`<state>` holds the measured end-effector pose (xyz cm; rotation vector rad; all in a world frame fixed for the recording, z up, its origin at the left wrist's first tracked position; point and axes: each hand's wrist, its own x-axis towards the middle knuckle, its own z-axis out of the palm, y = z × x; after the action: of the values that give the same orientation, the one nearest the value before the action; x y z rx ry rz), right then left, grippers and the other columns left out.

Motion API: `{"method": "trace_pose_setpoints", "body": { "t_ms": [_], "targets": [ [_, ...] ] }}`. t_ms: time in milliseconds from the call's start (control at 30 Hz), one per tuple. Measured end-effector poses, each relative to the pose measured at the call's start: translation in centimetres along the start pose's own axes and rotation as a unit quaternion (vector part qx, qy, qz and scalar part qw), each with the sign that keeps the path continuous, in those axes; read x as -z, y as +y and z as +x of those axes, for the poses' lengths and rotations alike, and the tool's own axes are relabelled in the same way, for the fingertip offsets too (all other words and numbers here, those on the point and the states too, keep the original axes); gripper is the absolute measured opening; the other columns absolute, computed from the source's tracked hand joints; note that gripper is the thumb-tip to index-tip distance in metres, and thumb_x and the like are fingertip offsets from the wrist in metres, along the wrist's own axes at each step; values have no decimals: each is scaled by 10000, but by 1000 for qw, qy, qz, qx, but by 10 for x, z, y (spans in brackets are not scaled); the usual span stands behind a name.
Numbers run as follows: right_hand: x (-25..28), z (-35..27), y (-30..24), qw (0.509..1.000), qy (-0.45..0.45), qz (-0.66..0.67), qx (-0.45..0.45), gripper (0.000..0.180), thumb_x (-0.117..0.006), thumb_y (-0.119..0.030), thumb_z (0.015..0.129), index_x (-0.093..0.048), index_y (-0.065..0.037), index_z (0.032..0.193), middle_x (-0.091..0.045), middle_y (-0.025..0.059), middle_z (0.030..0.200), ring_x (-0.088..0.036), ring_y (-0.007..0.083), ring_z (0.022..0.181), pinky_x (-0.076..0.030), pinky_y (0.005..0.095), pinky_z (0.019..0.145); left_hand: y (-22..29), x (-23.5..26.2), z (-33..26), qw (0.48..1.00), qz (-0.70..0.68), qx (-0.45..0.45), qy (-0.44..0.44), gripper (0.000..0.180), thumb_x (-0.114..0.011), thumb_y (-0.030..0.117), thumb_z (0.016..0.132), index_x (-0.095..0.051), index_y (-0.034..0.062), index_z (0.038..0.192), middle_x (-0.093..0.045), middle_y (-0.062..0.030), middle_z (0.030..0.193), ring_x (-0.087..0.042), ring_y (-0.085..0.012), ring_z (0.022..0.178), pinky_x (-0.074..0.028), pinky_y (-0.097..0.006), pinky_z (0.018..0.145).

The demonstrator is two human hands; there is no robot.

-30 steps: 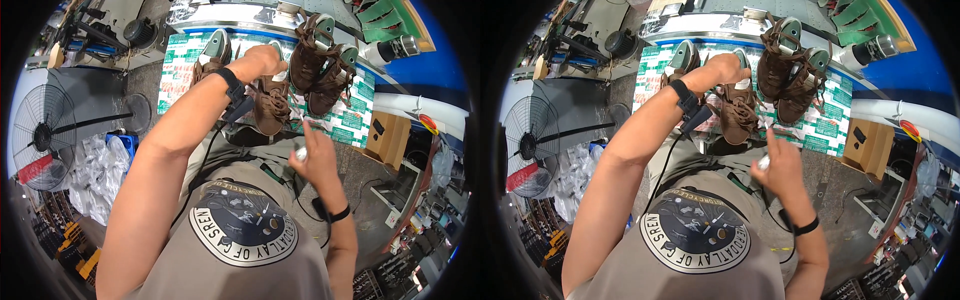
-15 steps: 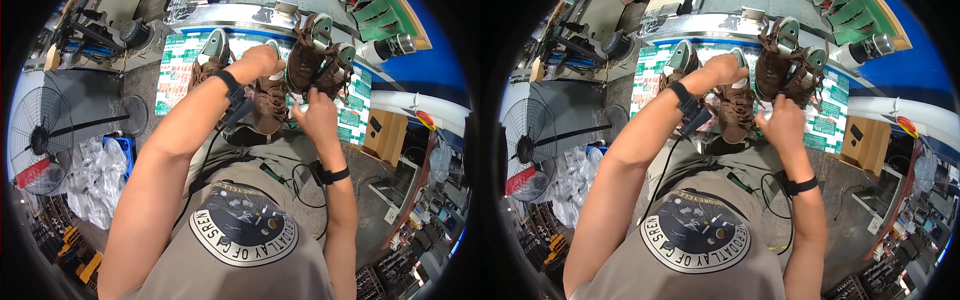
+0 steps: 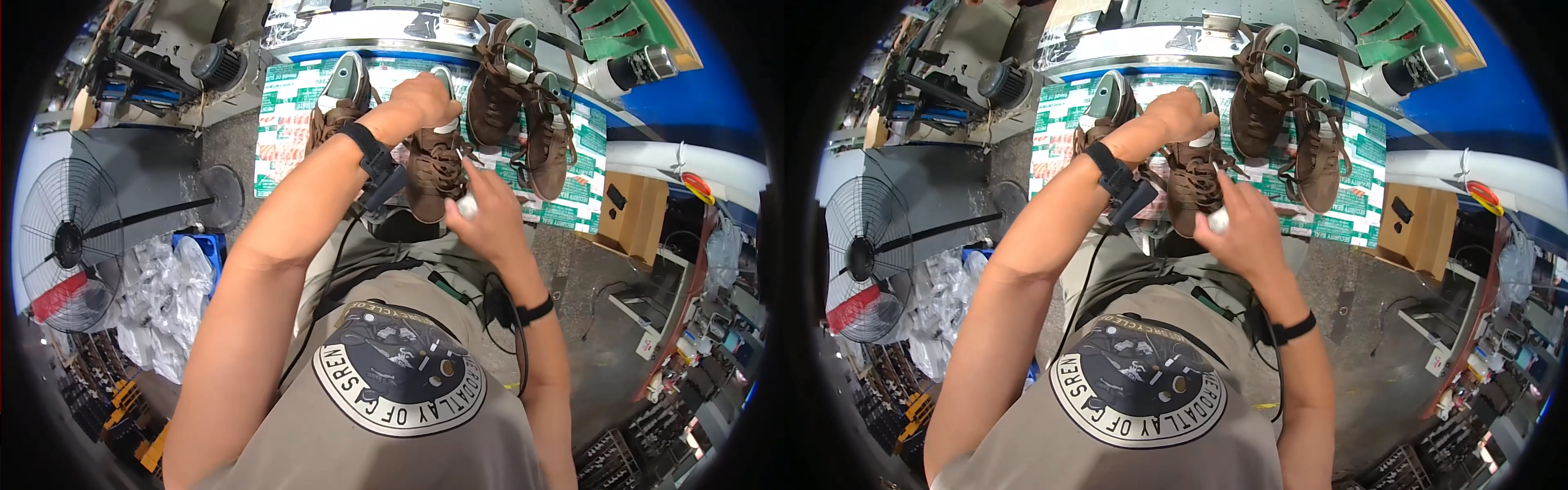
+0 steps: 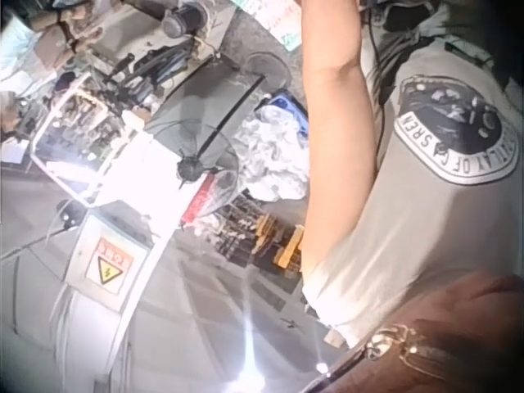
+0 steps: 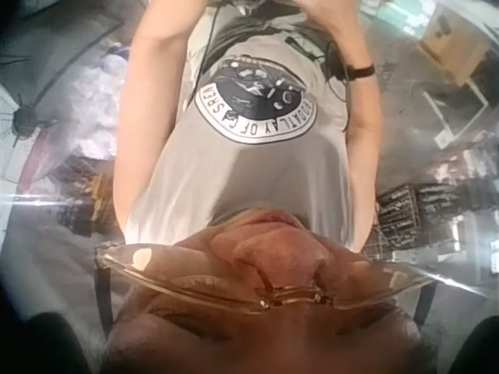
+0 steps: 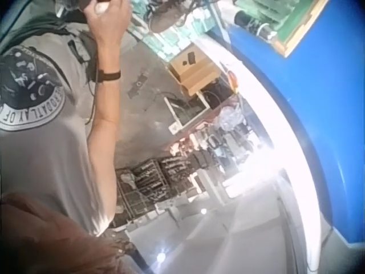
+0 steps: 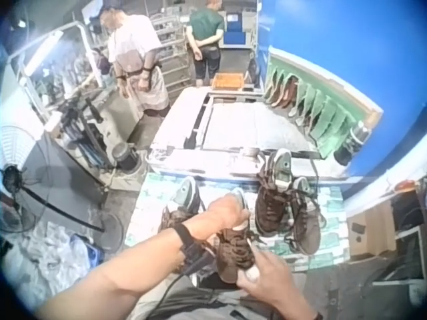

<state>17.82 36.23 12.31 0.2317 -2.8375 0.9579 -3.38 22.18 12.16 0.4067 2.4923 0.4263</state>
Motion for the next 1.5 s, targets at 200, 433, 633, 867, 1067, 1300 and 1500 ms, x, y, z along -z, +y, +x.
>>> {"method": "trace_pose_setpoints", "body": {
  "t_ms": [200,433,633,867,1067,1300,1500],
  "targets": [
    [15,-48,47,981,-136,-33,-133,630,-784,-376,869,-719,64,1316,-730,260,1004,-728,439,995,-584,488,901,-23,-3,3,1000,-15,-9,15,934,-671,583,961,-513,-210,1428,-698,-370,1318,-701,-475,1244,-557,-479,1066],
    [12,-27,12,980,-14,159,-117,670,-772,-273,897,-604,55,1456,-694,226,1164,-681,423,1068,-544,479,972,-20,-47,-48,924,-102,-143,340,697,-718,435,1011,-526,-83,1435,-673,-296,1277,-653,-485,1221,-527,-541,1035],
    [-8,-30,65,994,13,-20,-107,724,-830,-317,854,-620,69,1429,-697,222,1115,-683,419,1040,-547,509,912,-24,-73,-109,945,-17,-170,280,337,-854,228,915,-635,10,1049,-636,-196,1020,-676,-436,985,-546,-509,795],
    [-41,-7,110,986,57,-150,-48,801,-861,-385,830,-608,46,1455,-650,171,1071,-642,369,1018,-504,481,912,-44,-49,-110,819,-555,0,-145,199,-855,231,973,-716,116,1057,-724,25,1051,-675,-77,880,-596,-255,755],
    [-32,-4,84,972,93,-212,-29,700,-856,-336,844,-644,34,1400,-672,170,1164,-648,362,1113,-499,483,963,-50,-34,-147,888,-420,-173,-79,160,-716,199,1073,-691,53,1012,-703,-38,936,-681,-173,905,-567,-330,788],
    [-28,14,23,976,85,191,-65,172,-733,-78,940,-758,-49,1108,-735,125,1066,-711,357,1018,-559,445,893,-43,-51,-160,932,-51,-359,13,185,-684,129,1038,-637,10,904,-619,-182,823,-605,-417,816,-515,-493,784],
    [-49,17,4,963,66,234,-113,221,-768,-171,969,-710,-37,1135,-738,146,1048,-733,333,911,-587,443,802,-74,-30,-138,751,-653,-99,-4,156,-626,149,1129,-717,23,1120,-745,-42,1058,-706,-134,978,-565,-293,922]
  ]
}}
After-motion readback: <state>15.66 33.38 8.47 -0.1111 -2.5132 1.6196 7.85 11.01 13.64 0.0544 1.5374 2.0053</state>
